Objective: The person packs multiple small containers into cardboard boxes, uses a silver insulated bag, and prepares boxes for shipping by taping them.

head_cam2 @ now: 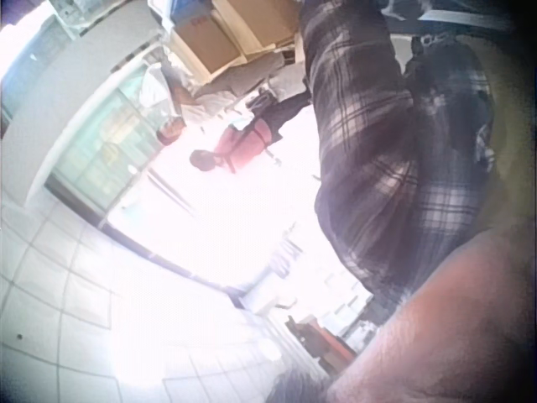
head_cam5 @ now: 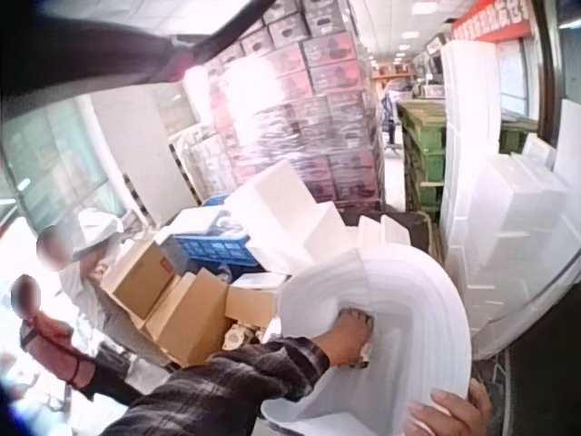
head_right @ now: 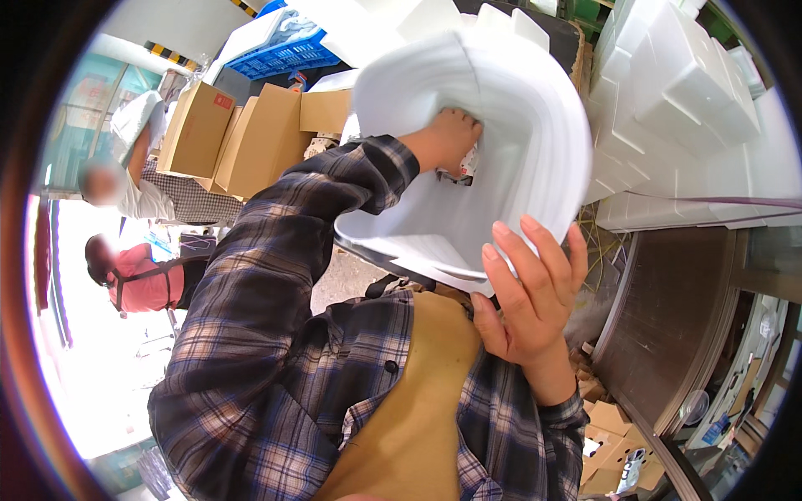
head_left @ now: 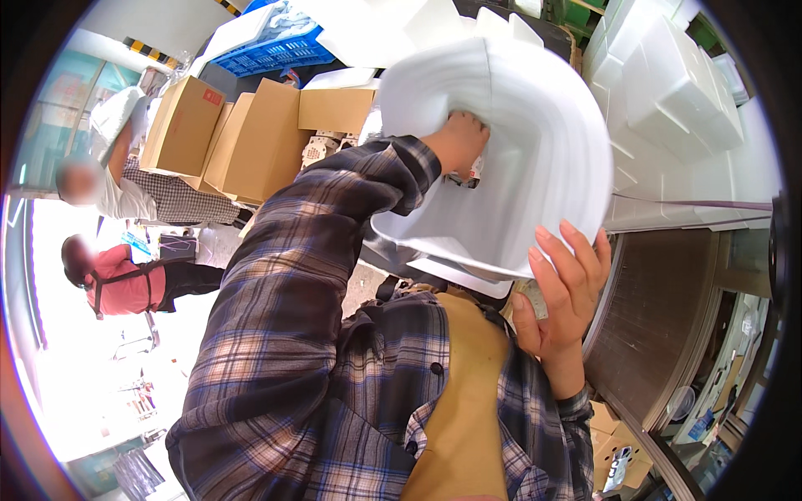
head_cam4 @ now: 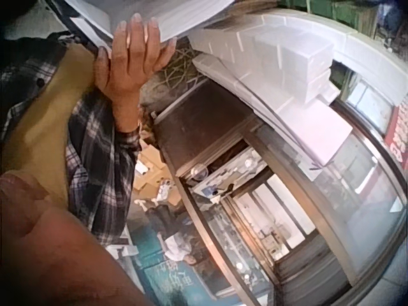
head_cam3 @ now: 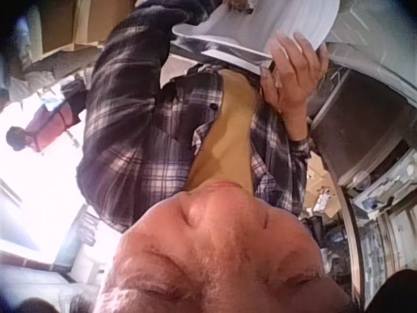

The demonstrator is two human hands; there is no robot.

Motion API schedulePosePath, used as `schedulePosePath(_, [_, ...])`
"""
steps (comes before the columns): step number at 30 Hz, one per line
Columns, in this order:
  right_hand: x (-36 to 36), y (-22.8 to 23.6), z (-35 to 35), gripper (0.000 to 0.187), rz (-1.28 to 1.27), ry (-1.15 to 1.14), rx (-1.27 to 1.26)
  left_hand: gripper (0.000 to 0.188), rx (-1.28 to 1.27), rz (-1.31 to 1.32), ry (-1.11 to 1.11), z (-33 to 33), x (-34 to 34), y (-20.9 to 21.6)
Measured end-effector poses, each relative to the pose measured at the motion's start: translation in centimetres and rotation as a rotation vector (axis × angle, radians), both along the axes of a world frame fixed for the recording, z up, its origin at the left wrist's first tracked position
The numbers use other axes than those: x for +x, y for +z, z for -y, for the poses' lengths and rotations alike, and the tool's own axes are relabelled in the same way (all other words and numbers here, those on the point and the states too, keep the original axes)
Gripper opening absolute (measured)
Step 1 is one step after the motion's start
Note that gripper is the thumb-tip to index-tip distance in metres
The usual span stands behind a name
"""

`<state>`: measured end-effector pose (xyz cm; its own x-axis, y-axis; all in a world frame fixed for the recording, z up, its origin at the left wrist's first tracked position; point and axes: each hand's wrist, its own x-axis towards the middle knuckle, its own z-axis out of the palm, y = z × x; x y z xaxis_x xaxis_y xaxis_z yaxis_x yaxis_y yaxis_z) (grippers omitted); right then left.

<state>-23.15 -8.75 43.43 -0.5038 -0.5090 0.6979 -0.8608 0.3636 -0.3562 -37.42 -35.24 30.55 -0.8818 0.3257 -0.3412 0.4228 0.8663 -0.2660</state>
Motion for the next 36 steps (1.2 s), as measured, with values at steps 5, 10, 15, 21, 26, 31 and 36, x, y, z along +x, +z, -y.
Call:
schedulePosePath(5, [-0.1,-0.9,0.6,0.037,0.029,0.050,0.004,0.065,-0.085,-0.052,-0.098,-0.6,1.3,-0.4])
schedulePosePath(10, [0.6,-1.1,0.7,0.037,0.064,0.042,0.026,0.049,0.003,-0.063,-0.188,0.4,1.2,-1.8])
schedulePosePath(15, [0.8,-1.4,1.3,0.038,0.118,0.042,0.040,0.047,0.110,-0.195,-0.162,2.5,0.7,-2.1])
schedulePosePath(21, [0.8,-0.9,1.0,0.046,-0.011,-0.165,-0.071,0.046,0.855,0.062,-0.168,2.3,1.2,7.6])
schedulePosePath(26, [-1.8,-3.6,0.7,0.041,0.309,-0.351,-0.316,0.035,1.247,-0.307,-0.270,20.1,11.6,24.3])
schedulePosePath(31, [-7.0,-16.3,-1.8,0.041,0.880,-0.191,-0.277,0.040,0.395,-0.091,0.672,30.3,16.0,6.2])
schedulePosePath(36, [-4.9,-18.6,-0.8,0.042,0.953,-0.236,-0.245,0.073,0.384,-0.054,1.078,28.7,14.9,-5.2])
